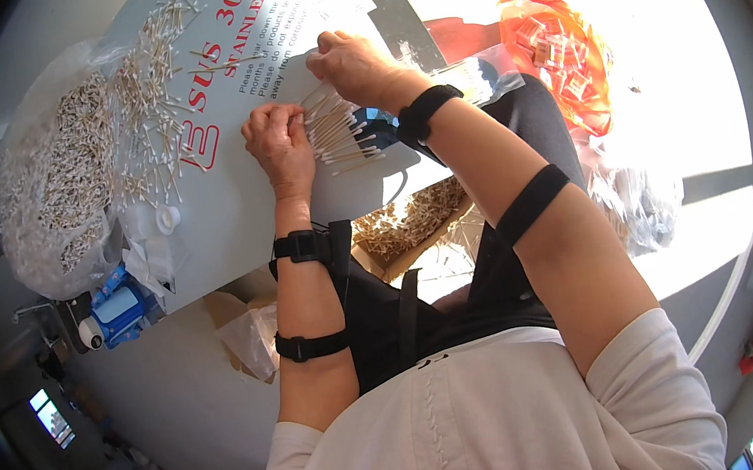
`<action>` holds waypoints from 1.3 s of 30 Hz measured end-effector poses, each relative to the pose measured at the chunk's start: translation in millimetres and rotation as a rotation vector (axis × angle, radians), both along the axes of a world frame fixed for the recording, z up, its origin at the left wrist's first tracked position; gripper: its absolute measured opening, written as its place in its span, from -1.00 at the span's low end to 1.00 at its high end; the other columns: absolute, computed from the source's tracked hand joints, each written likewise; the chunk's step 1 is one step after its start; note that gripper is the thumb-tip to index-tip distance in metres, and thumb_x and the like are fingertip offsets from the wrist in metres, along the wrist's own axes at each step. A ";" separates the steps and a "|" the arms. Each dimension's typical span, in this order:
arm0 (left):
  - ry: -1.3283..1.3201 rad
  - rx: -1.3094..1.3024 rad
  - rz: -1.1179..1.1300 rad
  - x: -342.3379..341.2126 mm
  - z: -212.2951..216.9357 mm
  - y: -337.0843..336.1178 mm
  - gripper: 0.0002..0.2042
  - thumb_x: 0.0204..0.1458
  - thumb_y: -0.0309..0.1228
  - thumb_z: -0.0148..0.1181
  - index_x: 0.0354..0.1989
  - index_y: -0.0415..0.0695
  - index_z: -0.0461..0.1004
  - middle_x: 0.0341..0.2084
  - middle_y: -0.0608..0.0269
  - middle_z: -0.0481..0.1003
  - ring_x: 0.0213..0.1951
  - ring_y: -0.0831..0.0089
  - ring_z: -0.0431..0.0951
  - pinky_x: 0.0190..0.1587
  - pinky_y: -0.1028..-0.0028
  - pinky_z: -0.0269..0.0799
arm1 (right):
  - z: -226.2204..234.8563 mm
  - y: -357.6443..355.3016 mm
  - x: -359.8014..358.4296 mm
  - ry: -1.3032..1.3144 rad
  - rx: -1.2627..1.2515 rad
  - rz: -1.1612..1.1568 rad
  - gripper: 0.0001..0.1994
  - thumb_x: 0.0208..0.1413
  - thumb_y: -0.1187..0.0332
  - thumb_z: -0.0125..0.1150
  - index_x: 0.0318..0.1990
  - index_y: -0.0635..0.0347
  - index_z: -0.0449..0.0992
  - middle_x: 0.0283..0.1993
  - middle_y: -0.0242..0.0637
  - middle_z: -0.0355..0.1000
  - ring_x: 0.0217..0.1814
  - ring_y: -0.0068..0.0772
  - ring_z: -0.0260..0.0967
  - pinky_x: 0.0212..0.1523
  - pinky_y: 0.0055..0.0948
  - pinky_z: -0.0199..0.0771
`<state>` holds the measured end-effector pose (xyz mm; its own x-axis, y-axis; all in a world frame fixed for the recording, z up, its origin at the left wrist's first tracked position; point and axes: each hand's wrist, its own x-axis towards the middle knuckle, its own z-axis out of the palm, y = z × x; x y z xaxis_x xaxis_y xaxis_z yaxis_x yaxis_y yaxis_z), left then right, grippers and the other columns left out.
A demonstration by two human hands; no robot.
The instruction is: Organizing small medical pins into slotted cards and sealing them in plastic bags.
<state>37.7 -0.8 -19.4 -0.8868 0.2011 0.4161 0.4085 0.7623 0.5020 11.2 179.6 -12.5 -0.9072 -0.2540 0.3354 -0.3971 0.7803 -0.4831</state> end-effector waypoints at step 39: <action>-0.278 0.801 -0.070 -6.6 -8.5 17.5 -0.52 0.27 -0.34 -0.09 0.31 -0.28 0.11 0.29 0.00 0.14 0.32 0.25 0.12 0.35 0.30 0.02 | -9.9 -23.8 29.3 -0.094 -0.867 -0.136 -0.72 0.25 0.47 -0.04 0.07 0.33 0.42 0.24 -0.09 0.28 0.24 -0.27 0.27 0.21 -0.47 0.24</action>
<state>31.1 16.7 -27.9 -0.9743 -0.0029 0.2254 0.2237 0.1112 0.9683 40.5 155.8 -22.5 -0.9446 0.1675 0.2823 -0.2562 0.1614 -0.9530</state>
